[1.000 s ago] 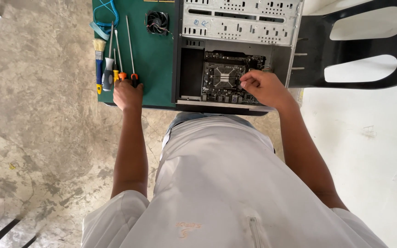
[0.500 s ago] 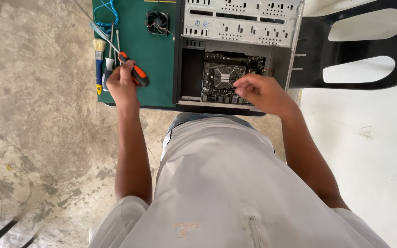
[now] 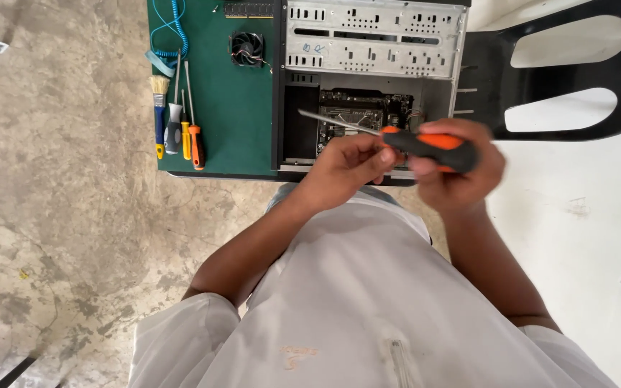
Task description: Removing mounting screws from a motherboard and detaching the CPU cooler inside a computer case using a screwdriver.
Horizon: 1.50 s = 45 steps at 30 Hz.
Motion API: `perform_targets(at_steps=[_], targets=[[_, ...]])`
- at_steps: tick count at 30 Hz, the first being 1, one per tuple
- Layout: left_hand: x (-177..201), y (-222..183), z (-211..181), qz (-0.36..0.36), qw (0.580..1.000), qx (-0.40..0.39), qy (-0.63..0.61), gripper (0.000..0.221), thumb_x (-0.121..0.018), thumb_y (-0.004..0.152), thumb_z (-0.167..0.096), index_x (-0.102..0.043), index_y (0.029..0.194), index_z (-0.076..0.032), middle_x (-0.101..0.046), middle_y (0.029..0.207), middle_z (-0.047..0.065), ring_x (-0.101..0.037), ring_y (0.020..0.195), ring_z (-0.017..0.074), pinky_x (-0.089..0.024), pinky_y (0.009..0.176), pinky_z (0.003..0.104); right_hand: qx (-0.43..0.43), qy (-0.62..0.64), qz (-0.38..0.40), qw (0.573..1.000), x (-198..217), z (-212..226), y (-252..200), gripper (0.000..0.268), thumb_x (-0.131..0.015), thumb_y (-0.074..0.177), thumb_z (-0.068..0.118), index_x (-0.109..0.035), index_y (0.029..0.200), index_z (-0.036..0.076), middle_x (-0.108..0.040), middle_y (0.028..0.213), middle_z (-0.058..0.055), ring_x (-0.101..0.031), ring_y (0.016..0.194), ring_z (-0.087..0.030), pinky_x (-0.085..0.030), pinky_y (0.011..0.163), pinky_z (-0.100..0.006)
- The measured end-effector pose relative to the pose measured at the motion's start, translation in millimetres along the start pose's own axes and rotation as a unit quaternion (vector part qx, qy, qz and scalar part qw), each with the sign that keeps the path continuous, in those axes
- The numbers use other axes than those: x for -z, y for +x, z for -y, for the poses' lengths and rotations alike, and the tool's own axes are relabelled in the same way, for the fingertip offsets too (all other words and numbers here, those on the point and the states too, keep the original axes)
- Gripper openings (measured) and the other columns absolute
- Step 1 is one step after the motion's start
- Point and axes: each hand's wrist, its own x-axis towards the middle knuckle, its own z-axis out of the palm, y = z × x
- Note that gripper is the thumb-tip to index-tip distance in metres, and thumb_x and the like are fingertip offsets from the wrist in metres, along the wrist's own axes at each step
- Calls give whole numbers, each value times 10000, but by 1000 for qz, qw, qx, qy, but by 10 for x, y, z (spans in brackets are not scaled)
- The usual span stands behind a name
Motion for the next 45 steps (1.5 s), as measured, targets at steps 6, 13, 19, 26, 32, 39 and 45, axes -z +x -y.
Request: perform_targets(at_steps=[6,13,19,26,32,39,45], targets=[[243,192,-536,-12,931,37,364,383,-654,959,-384,-651,685,-117,-409,553,-63,-329,525,62,-257,480,258,-82,-90,60,991,164,248,414,342,-596,1082,248,-625,1047,-92,-616,975,-212,-694,669,-273,-459,626,-294],[811,535,-92,9,931,-43,361,458,-753,901,-405,-648,1287,-183,-685,1232,52,-709,1048,162,-616,759,241,-47,-132,197,970,-241,-282,342,303,-615,1074,306,-579,1048,7,-545,634,8,-506,494,-96,-380,412,-240],[1065,587,269,60,907,-198,367,143,-600,1028,-46,-699,1120,-89,-714,971,55,-653,860,224,-524,749,338,-91,-167,214,958,-584,-536,221,309,-646,1060,334,-544,1110,46,-556,562,30,-572,486,-134,-460,530,-286],[1149,573,604,-21,917,-195,347,203,-595,970,87,-713,1058,-52,-726,960,70,-612,763,171,-491,650,288,-127,-173,253,944,-689,-764,123,356,-641,1046,386,-527,1148,64,-534,540,31,-554,464,-123,-442,493,-258],[1186,575,644,-22,917,-200,345,209,-598,953,110,-712,1054,-33,-732,997,94,-685,857,207,-557,718,303,-125,-166,251,946,-710,-814,98,328,-647,1053,358,-519,1122,63,-497,522,48,-501,437,-108,-419,494,-256],[1214,584,644,-12,912,-215,350,196,-599,971,89,-699,1088,-32,-720,985,103,-668,844,217,-544,704,310,-131,-169,260,942,-734,-806,135,347,-661,1041,372,-528,1134,65,-548,548,23,-570,473,-126,-453,506,-261],[1246,582,660,-9,892,-243,382,236,-572,961,139,-695,1079,-24,-708,984,113,-644,791,239,-512,650,318,-135,-169,272,938,-759,-763,168,372,-634,1042,397,-540,1159,57,-531,503,30,-557,449,-129,-454,511,-257]])
